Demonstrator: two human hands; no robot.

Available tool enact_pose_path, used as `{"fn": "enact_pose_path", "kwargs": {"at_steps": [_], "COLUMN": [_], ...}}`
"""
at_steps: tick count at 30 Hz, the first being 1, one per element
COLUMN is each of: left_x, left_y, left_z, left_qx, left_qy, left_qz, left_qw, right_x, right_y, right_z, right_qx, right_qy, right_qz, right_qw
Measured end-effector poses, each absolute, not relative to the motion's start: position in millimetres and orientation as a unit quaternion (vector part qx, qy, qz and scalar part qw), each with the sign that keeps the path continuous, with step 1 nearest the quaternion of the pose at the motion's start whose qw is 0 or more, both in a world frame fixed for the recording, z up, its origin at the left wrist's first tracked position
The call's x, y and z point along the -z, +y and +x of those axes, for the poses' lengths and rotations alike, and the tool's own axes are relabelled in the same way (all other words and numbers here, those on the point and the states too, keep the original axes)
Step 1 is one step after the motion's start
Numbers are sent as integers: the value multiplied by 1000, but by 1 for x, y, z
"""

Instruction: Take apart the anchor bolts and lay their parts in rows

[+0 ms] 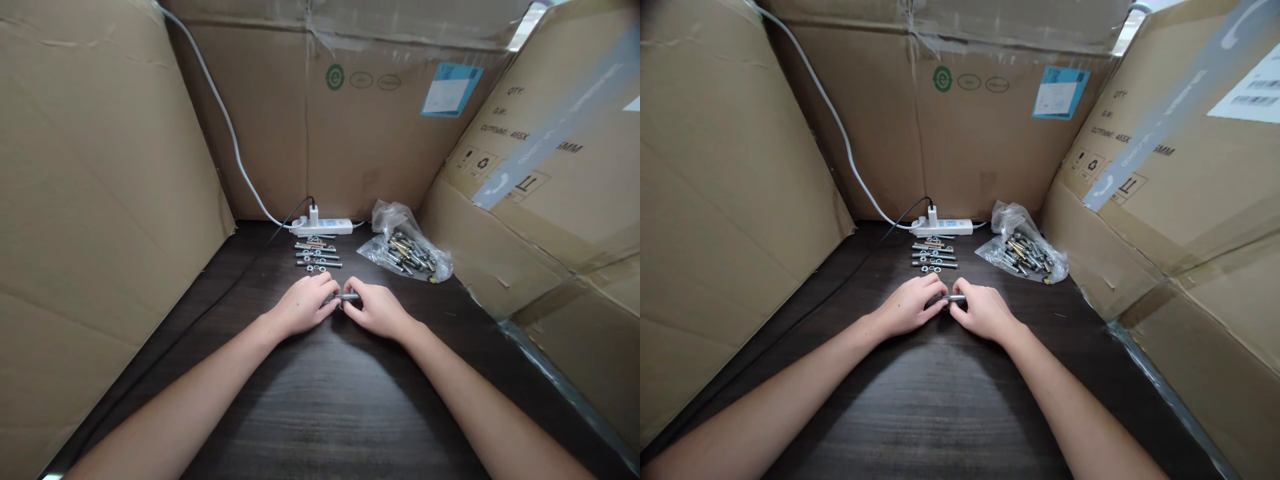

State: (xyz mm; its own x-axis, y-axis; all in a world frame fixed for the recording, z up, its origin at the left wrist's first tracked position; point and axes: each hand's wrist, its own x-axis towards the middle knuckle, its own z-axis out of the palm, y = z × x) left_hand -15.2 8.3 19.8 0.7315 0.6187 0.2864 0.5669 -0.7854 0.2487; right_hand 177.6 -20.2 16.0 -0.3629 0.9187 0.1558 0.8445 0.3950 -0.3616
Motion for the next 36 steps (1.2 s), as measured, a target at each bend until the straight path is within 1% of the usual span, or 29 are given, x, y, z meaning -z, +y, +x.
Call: {"fn": "enact_pose_path", "kwargs": {"at_steps": [12, 23, 28, 32, 36], "left_x": [-15, -14, -16, -16, -15], "left_y": [24, 34, 37, 36, 37], "left_z": [-26, -40, -47, -46, -45], "left_qx": [-174, -133, -124, -133, -139], "left_qy": [374, 412, 459, 471, 455], "left_qz": [906, 900, 879, 871, 879], "left_qw": [95, 49, 30, 37, 45], "right_x": [-10, 3, 8, 11, 11], "right_y": [-12, -4, -1, 1, 2], "right_z": [184, 189, 193, 193, 194], "right_qx": [-92, -59, -71, -76, -53], "right_qy": [-799, -803, -798, -791, -784], "right_qz": [-558, -554, -549, -550, -557], "right_qw": [204, 211, 238, 256, 269]}}
